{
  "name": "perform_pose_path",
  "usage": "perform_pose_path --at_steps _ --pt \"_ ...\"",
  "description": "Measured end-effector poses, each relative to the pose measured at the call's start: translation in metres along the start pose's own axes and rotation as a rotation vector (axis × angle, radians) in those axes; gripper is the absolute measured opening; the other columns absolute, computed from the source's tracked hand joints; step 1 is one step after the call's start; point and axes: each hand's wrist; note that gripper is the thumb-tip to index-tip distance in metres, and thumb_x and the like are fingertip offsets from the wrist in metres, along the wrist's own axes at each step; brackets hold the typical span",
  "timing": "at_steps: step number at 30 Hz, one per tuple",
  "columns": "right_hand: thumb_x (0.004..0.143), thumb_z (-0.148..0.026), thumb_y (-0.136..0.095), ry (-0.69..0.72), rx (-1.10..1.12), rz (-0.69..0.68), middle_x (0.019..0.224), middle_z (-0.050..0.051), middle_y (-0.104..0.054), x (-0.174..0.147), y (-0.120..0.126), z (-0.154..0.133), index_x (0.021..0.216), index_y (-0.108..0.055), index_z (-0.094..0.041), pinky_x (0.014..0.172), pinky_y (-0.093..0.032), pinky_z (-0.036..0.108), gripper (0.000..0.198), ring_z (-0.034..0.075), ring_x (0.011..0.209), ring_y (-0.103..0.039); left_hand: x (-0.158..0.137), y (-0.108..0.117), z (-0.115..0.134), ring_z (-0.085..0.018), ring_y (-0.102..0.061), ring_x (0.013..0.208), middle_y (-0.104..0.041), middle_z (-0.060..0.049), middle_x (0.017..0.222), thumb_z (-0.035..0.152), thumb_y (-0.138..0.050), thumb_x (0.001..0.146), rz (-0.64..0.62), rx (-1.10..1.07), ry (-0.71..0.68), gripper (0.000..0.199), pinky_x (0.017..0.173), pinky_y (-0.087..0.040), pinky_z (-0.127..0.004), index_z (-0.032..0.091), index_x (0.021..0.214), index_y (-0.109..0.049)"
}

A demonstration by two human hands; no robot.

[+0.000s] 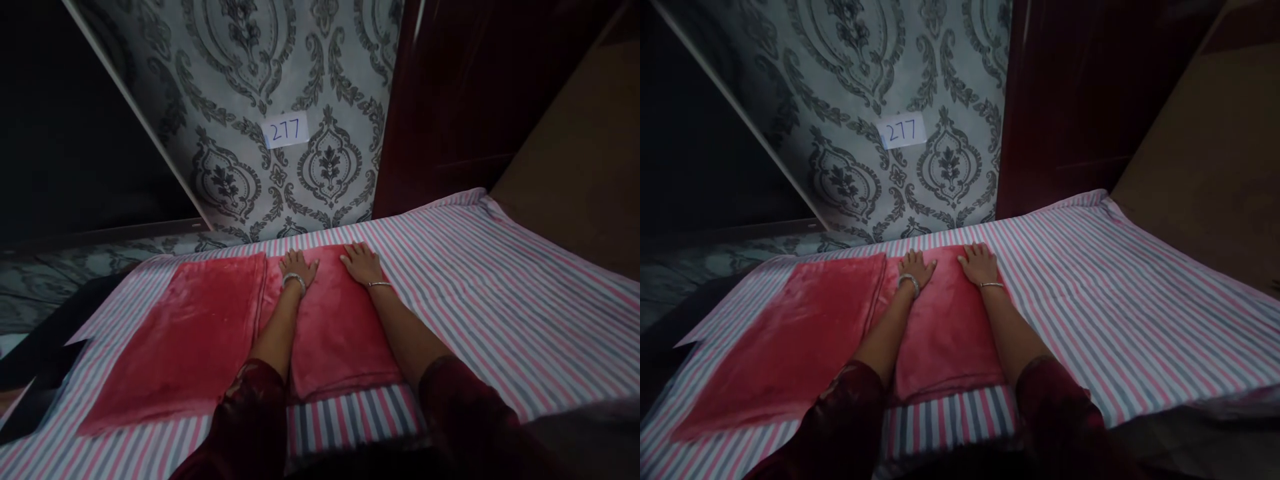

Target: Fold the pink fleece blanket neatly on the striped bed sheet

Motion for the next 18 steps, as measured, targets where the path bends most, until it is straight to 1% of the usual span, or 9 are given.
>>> perform_pose_path --at_steps 3,5,7,9,11,13,14,16,18 --pt "0.106 -0.049 -0.025 -0.011 0.007 -0.022 0.168 0.011 -0.029 0.001 0.007 -0.003 0.158 -0.039 -0.023 0.118 -0.029 0.060 0.060 0.031 0.155 -0.020 0.001 0.012 0.002 -0.033 -0.016 0.158 -0.019 -0.018 0.171 0.064 -0.027 0.096 -0.059 -0.009 0.014 0.085 0.126 -0.022 -0.052 0.009 0.161 -0.029" --pt "0.106 -0.046 -0.025 -0.011 0.019 -0.045 0.169 0.011 -0.028 -0.001 0.016 -0.005 0.158 -0.039 -0.022 0.118 -0.028 0.061 0.059 0.030 0.155 -0.021 -0.005 0.024 0.006 -0.035 -0.017 0.158 -0.019 -0.019 0.171 0.063 -0.030 0.096 -0.095 -0.013 0.051 0.085 0.126 -0.022 -0.054 0.008 0.161 -0.029" --pt "0.106 -0.044 -0.024 -0.009 0.044 -0.067 0.169 0.011 -0.026 -0.006 0.027 -0.005 0.159 -0.037 -0.022 0.118 -0.028 0.063 0.060 0.031 0.155 -0.021 -0.021 0.033 0.012 -0.038 -0.015 0.158 -0.019 -0.022 0.170 0.061 -0.032 0.097 -0.084 -0.002 0.061 0.084 0.126 -0.021 -0.057 0.005 0.160 -0.029" --pt "0.105 -0.043 -0.025 0.020 0.062 -0.069 0.170 0.012 -0.024 -0.019 0.036 -0.003 0.162 -0.033 -0.021 0.117 -0.028 0.065 0.061 0.033 0.155 -0.019 -0.051 0.035 0.017 -0.039 -0.014 0.158 -0.021 -0.022 0.169 0.059 -0.032 0.098 -0.048 0.014 -0.019 0.081 0.126 -0.018 -0.058 0.005 0.159 -0.031" --pt "0.105 -0.043 -0.027 0.099 0.048 -0.040 0.170 0.011 -0.023 -0.042 0.041 0.000 0.163 -0.030 -0.022 0.118 -0.029 0.064 0.062 0.035 0.155 -0.019 -0.091 0.030 0.021 -0.038 -0.015 0.158 -0.024 -0.021 0.169 0.059 -0.033 0.099 -0.025 0.010 -0.184 0.079 0.127 -0.015 -0.058 0.008 0.159 -0.033" --pt "0.104 -0.044 -0.030 0.205 0.010 0.001 0.170 0.009 -0.026 -0.073 0.037 0.004 0.164 -0.030 -0.023 0.119 -0.030 0.061 0.063 0.035 0.155 -0.021 -0.132 0.018 0.020 -0.037 -0.015 0.158 -0.024 -0.020 0.169 0.062 -0.036 0.097 -0.023 -0.011 -0.336 0.081 0.127 -0.014 -0.058 0.011 0.161 -0.031" --pt "0.104 -0.045 -0.031 0.240 -0.010 0.013 0.169 0.008 -0.026 -0.090 0.033 0.005 0.163 -0.030 -0.025 0.119 -0.030 0.060 0.063 0.036 0.155 -0.022 -0.150 0.011 0.019 -0.036 -0.014 0.158 -0.023 -0.018 0.170 0.063 -0.037 0.096 -0.030 -0.017 -0.388 0.083 0.127 -0.013 -0.059 0.012 0.161 -0.031" --pt "0.104 -0.048 -0.033 0.263 -0.058 0.018 0.169 0.007 -0.027 -0.120 0.021 0.007 0.162 -0.033 -0.027 0.118 -0.030 0.061 0.062 0.037 0.154 -0.023 -0.176 -0.002 0.012 -0.036 -0.010 0.159 -0.020 -0.018 0.170 0.066 -0.040 0.094 -0.057 -0.019 -0.428 0.086 0.128 -0.010 -0.060 0.013 0.162 -0.030" --pt "0.104 -0.050 -0.034 0.257 -0.115 0.020 0.169 0.007 -0.027 -0.142 0.009 0.008 0.161 -0.036 -0.028 0.119 -0.028 0.062 0.061 0.037 0.154 -0.022 -0.187 -0.011 0.005 -0.036 -0.008 0.159 -0.017 -0.018 0.171 0.067 -0.041 0.094 -0.073 -0.023 -0.411 0.087 0.128 -0.007 -0.059 0.013 0.162 -0.030"
Point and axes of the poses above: each hand's wrist, its own x-axis towards the middle knuckle, its own y-axis out of the back of the hand, z = x × y
